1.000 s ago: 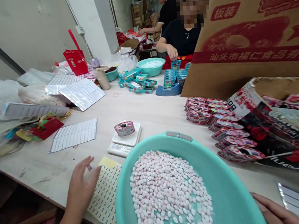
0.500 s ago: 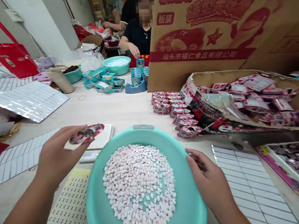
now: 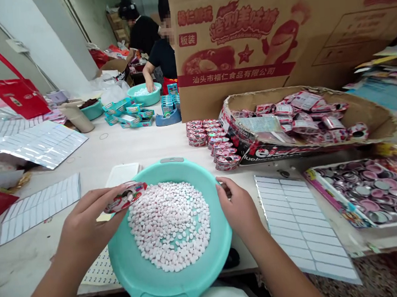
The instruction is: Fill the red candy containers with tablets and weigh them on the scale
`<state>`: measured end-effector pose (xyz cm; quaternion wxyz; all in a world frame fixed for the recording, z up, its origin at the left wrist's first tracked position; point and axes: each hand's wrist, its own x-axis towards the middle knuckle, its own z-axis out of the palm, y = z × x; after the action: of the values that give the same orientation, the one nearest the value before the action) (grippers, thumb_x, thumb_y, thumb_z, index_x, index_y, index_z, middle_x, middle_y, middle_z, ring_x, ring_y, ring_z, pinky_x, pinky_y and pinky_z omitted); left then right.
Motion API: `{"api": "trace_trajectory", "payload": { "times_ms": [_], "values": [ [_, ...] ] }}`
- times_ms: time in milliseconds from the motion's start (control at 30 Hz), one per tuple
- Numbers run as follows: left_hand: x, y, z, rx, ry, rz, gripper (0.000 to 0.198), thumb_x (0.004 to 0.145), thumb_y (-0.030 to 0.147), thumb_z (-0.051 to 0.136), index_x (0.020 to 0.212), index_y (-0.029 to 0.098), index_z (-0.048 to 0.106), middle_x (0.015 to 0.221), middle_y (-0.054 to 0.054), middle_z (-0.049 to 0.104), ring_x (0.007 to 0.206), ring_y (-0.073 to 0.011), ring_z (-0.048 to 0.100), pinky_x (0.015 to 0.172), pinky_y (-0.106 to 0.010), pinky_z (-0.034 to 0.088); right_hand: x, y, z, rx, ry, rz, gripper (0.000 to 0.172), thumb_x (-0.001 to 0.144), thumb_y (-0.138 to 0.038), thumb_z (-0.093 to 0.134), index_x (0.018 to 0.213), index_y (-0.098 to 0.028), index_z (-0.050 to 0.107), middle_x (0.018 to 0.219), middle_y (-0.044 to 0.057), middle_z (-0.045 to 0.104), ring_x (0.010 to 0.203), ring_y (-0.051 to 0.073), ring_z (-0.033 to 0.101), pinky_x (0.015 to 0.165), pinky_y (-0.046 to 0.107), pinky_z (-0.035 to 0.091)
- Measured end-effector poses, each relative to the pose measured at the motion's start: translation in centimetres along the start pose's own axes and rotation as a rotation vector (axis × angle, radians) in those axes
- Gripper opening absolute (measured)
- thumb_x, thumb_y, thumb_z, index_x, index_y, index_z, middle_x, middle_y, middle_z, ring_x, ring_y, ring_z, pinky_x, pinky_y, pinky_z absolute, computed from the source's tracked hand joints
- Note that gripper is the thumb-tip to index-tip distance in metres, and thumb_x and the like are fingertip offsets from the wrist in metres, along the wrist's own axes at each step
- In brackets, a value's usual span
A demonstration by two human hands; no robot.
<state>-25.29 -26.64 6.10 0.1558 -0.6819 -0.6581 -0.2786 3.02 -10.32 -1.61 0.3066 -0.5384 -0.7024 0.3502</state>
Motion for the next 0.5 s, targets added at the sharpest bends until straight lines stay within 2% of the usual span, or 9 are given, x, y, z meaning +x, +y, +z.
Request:
{"api": "trace_trajectory", "payload": {
  "times_ms": [100,300,367,500],
  "values": [
    [-0.6,0.5,0.3,0.005,0.013,-0.034,0.044,0.085,0.012,0.064,0.126,0.024,0.061,0.114,-0.005,0.067,0.101,-0.0207,0.062,0.090,-0.033,0.053,-0.2,-0.1,-0.1,0.012,0.016,-0.018,0.036,0.091,-0.046,0.048,0.111,-0.023,0.066,0.090,0.004,0.072,0.078,0.020,0.067,0.069,0.031,0.048],
    [-0.8,0.6,2.8,0.028,-0.133,0.133,0.040,0.085,0.007,0.058,0.122,0.020,0.063,0.116,-0.006,0.069,0.104,-0.0248,0.060,0.088,-0.039,0.053,-0.2,-0.3,-0.2,-0.061,0.004,-0.012,0.035,0.092,-0.044,0.047,0.114,-0.024,0.066,0.094,0.004,0.074,0.082,0.022,0.068,0.071,0.033,0.047],
    [-0.8,0.5,3.4,0.007,-0.131,0.103,0.042,0.084,0.007,0.059,0.123,0.021,0.063,0.117,-0.006,0.069,0.105,-0.0245,0.060,0.090,-0.040,0.053,-0.2,-0.3,-0.2,-0.079,0.002,-0.018,0.035,0.093,-0.044,0.047,0.114,-0.024,0.066,0.096,0.004,0.074,0.085,0.022,0.069,0.073,0.033,0.048],
    [-0.9,0.3,3.8,-0.039,-0.124,-0.092,0.040,0.081,0.014,0.064,0.119,0.024,0.066,0.110,-0.005,0.070,0.102,-0.0246,0.062,0.088,-0.039,0.055,-0.3,-0.5,-0.4,-0.081,0.004,-0.015,0.034,0.094,-0.043,0.046,0.114,-0.024,0.065,0.097,0.004,0.074,0.086,0.022,0.069,0.074,0.033,0.048]
  ]
}}
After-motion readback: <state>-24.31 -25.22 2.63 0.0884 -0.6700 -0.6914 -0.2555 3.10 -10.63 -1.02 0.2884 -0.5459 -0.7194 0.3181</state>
